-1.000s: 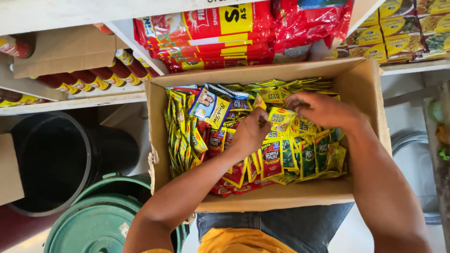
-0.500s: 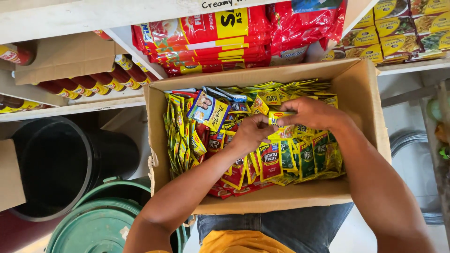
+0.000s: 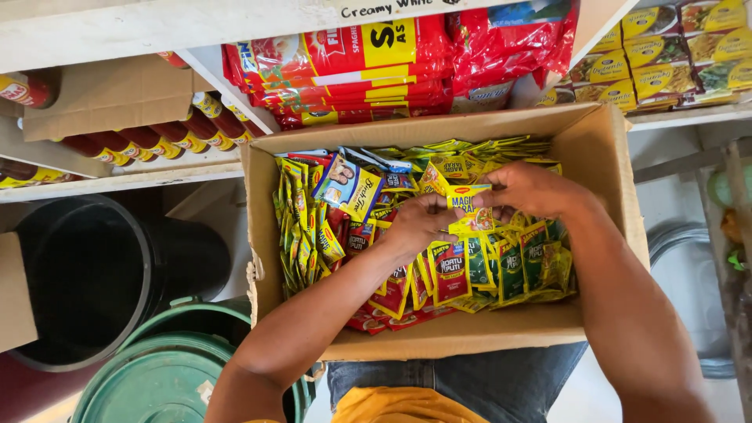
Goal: Stocking seasoning packets from a cardboard box onto store shelves.
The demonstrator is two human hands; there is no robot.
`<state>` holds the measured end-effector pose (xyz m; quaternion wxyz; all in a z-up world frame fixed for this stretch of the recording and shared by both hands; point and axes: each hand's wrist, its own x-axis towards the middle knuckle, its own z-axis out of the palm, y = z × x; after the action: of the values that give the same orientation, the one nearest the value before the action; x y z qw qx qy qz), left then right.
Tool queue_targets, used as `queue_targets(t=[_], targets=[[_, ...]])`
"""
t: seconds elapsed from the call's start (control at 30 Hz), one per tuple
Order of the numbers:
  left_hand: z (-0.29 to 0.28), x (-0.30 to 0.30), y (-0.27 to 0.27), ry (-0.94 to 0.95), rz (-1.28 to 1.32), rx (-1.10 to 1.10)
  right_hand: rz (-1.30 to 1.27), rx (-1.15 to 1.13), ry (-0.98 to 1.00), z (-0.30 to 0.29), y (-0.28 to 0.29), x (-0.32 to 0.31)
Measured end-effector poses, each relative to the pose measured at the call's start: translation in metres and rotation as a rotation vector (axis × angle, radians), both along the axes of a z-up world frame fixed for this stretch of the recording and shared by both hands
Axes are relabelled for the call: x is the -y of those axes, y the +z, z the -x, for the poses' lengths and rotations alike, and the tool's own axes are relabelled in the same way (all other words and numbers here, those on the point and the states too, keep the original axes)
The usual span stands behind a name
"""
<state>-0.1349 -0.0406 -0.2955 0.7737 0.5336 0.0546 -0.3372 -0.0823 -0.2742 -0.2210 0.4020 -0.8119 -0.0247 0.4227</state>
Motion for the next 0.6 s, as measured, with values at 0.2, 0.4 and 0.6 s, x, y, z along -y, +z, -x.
queue_targets(t=[0.2,0.4,0.6], targets=[[-0.006,-0.001,0.000,0.148,0.060,0.043,-0.159,0.081,-0.216,0.009,0.020,-0.013],[-0.011,-0.004,0.033,0.291,-0.019,0.229,-0.270,0.279,-0.285,0.006,-0.002,-0.011],[-0.001,-0.012,0.064,0.421,-0.164,0.518,-0.383,0.392,-0.373,0.017,0.002,-0.019]])
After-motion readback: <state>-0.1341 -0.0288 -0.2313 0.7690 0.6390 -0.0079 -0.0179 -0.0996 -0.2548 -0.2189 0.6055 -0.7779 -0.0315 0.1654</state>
